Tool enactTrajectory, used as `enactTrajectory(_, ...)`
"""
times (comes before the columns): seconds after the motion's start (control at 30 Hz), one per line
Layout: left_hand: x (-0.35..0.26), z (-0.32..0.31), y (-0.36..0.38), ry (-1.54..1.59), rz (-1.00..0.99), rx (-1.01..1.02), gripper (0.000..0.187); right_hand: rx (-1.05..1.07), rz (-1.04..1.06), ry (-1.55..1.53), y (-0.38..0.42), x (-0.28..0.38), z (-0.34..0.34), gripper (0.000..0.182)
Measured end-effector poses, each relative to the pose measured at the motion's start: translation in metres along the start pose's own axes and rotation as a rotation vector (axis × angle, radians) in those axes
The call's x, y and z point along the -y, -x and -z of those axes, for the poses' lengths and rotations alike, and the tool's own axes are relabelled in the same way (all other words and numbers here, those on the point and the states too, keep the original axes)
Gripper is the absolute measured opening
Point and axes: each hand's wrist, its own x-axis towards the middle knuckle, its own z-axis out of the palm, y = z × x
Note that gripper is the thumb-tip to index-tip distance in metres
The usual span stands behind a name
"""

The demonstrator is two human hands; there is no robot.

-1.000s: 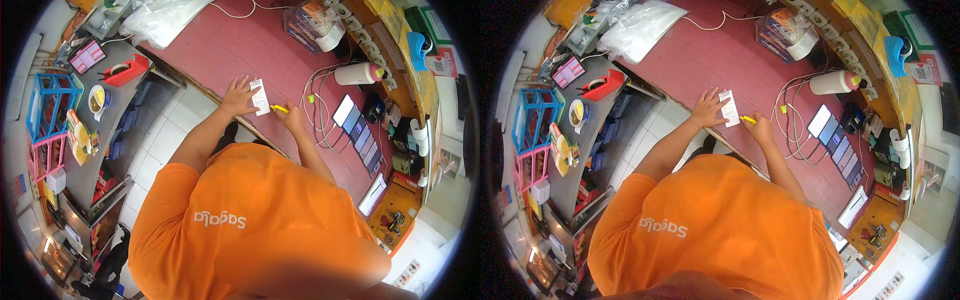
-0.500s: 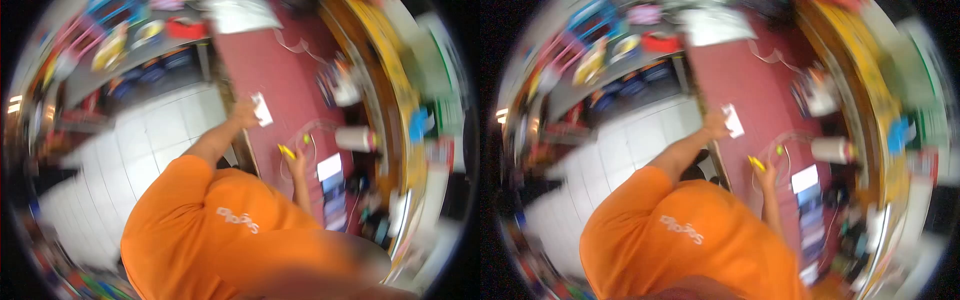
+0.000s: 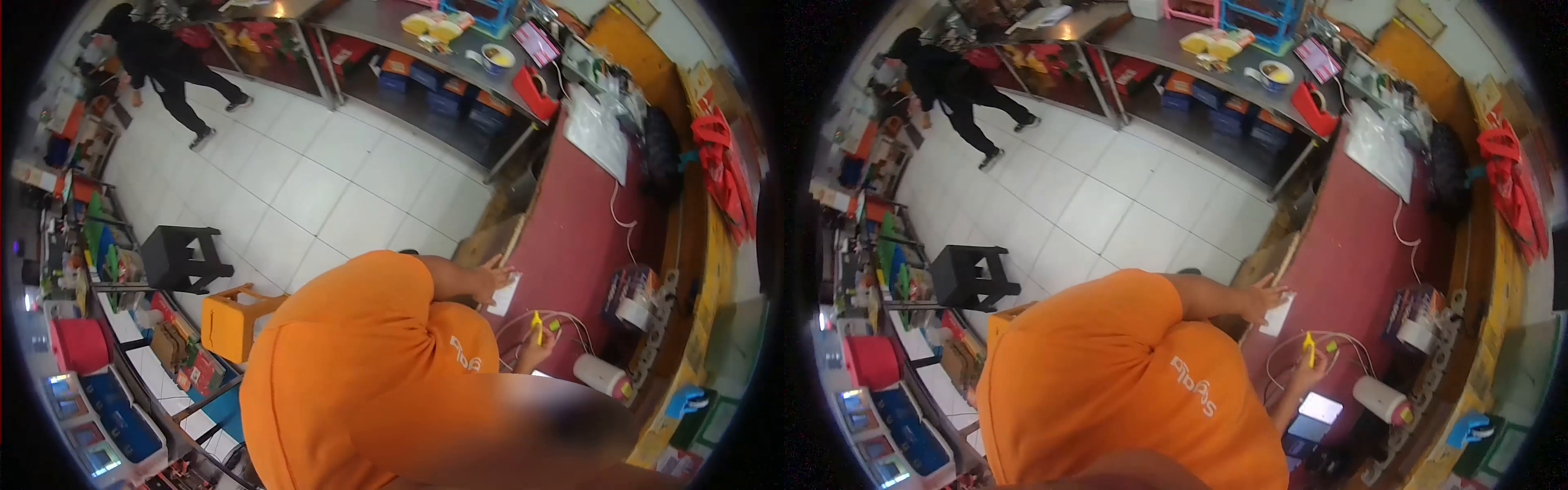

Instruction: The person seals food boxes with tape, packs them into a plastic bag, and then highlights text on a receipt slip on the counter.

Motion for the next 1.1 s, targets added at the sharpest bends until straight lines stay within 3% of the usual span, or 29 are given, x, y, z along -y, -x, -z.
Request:
enactTrajectory(0.03, 0.001, 0.003, -0.001, -0.036, -0.003, 0.064, 0.089, -0.017, -0.006, 0.042, -0.011, -0.002, -0.004, 0.011)
enactTrajectory(0.07, 0.002, 0.004, -0.003, -0.073, -0.01, 0.132, 0.09, -0.039, 0.046, 0.062, -0.037, -0.052, -0.001, 0.011)
enactTrajectory(0.13, 0.001, 0.003, -0.005, -0.072, -0.001, 0.139, 0.092, -0.007, 0.159, 0.122, -0.033, -0.004, -0.024, 0.013)
enactTrajectory(0.23, 0.002, 0.011, -0.003, -0.08, 0.003, 0.156, 0.093, 0.059, 0.126, -0.202, -0.038, -0.022, -0.047, 0.013)
enactTrajectory(0.33, 0.002, -0.005, -0.017, -0.101, 0.091, 0.163, 0.094, 0.066, 0.138, -0.048, -0.024, -0.016, -0.054, 0.016)
enactTrajectory(0.37, -0.005, 0.002, -0.011, -0.039, 0.115, 0.132, 0.096, 0.065, 0.057, 0.018, -0.012, 0.008, -0.053, 0.014)
enactTrajectory(0.4, -0.007, 0.012, -0.012, -0.004, 0.126, 0.151, 0.096, 0.074, 0.072, 0.029, -0.017, -0.019, -0.048, 0.013)
enactTrajectory(0.43, -0.006, 0.001, -0.015, -0.059, 0.152, 0.06, 0.094, 0.076, -0.055, -0.004, -0.014, -0.011, -0.043, 0.014)
enactTrajectory(0.57, -0.008, 0.021, -0.036, -0.127, -0.088, 0.192, 0.099, -0.067, -0.048, 0.228, -0.014, -0.019, -0.01, 0.018)
enactTrajectory(1.1, -0.007, 0.031, -0.04, -0.074, -0.047, 0.102, 0.097, 0.033, -0.193, 0.52, -0.013, -0.019, -0.042, 0.027)
